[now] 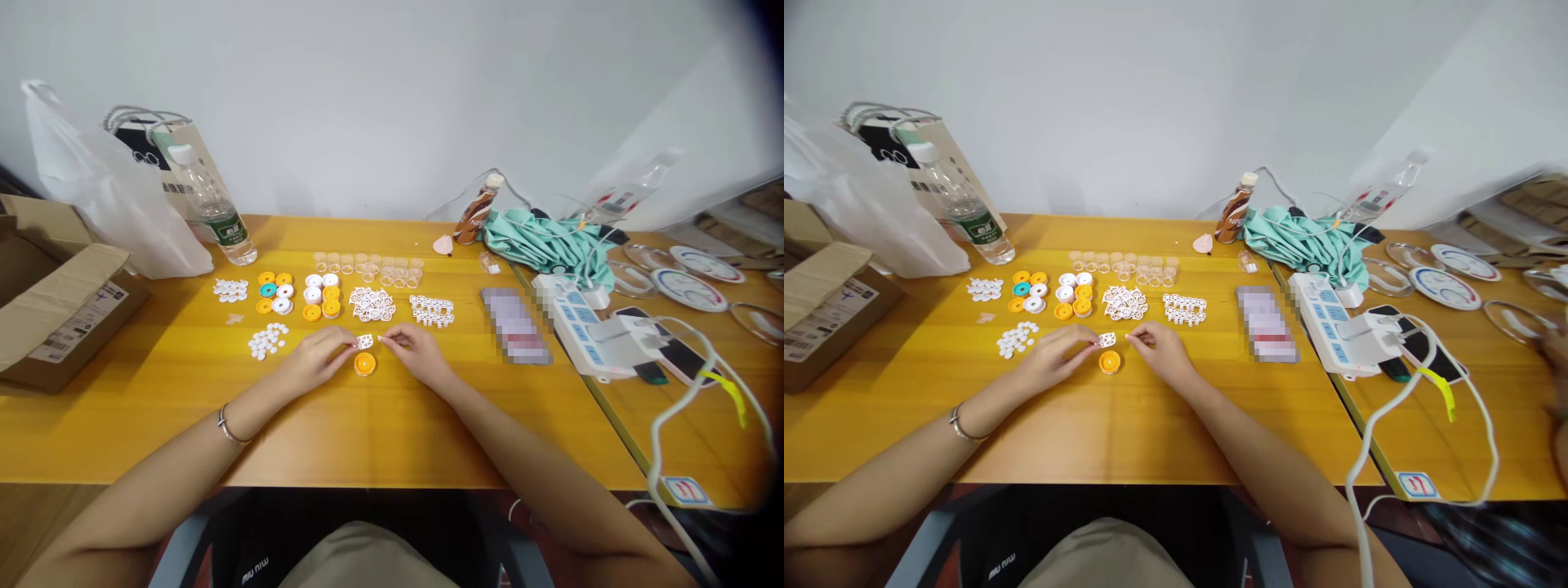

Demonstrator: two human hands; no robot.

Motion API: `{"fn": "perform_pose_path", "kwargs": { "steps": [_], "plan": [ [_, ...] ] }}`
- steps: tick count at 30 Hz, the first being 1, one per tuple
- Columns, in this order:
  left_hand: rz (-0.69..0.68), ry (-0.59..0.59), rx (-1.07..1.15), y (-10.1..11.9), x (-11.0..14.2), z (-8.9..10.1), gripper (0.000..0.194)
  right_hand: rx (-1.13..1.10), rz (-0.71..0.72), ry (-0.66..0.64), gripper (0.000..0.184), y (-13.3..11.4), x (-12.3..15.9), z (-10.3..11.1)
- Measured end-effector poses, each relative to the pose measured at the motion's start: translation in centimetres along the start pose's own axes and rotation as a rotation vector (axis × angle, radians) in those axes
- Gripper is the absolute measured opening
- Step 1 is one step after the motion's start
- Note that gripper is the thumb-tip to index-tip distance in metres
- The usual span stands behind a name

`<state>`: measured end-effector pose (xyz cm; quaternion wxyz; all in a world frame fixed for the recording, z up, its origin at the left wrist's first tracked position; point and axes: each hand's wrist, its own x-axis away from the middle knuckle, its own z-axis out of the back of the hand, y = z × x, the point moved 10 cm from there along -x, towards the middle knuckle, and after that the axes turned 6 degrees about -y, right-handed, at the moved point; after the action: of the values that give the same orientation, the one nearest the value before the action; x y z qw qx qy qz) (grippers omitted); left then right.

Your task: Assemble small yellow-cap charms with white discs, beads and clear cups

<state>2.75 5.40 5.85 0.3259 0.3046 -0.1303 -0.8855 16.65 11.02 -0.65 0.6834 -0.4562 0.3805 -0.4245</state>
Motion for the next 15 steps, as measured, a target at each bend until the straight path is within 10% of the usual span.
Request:
{"fn": "perform_pose_path", "kwargs": {
  "steps": [6, 15],
  "plan": [
    [0.011, -0.007, -0.004, -0.1, 0.0, -0.1, 0.011, -0.716, -0.367, 0.051, 0.024, 3.5, 0.6, -0.5],
    [-0.001, 0.003, -0.025, 0.1, -0.1, -0.1, 0.010, -0.830, -0.373, 0.055, 0.033, 3.0, 0.7, -0.2]
  ]
}}
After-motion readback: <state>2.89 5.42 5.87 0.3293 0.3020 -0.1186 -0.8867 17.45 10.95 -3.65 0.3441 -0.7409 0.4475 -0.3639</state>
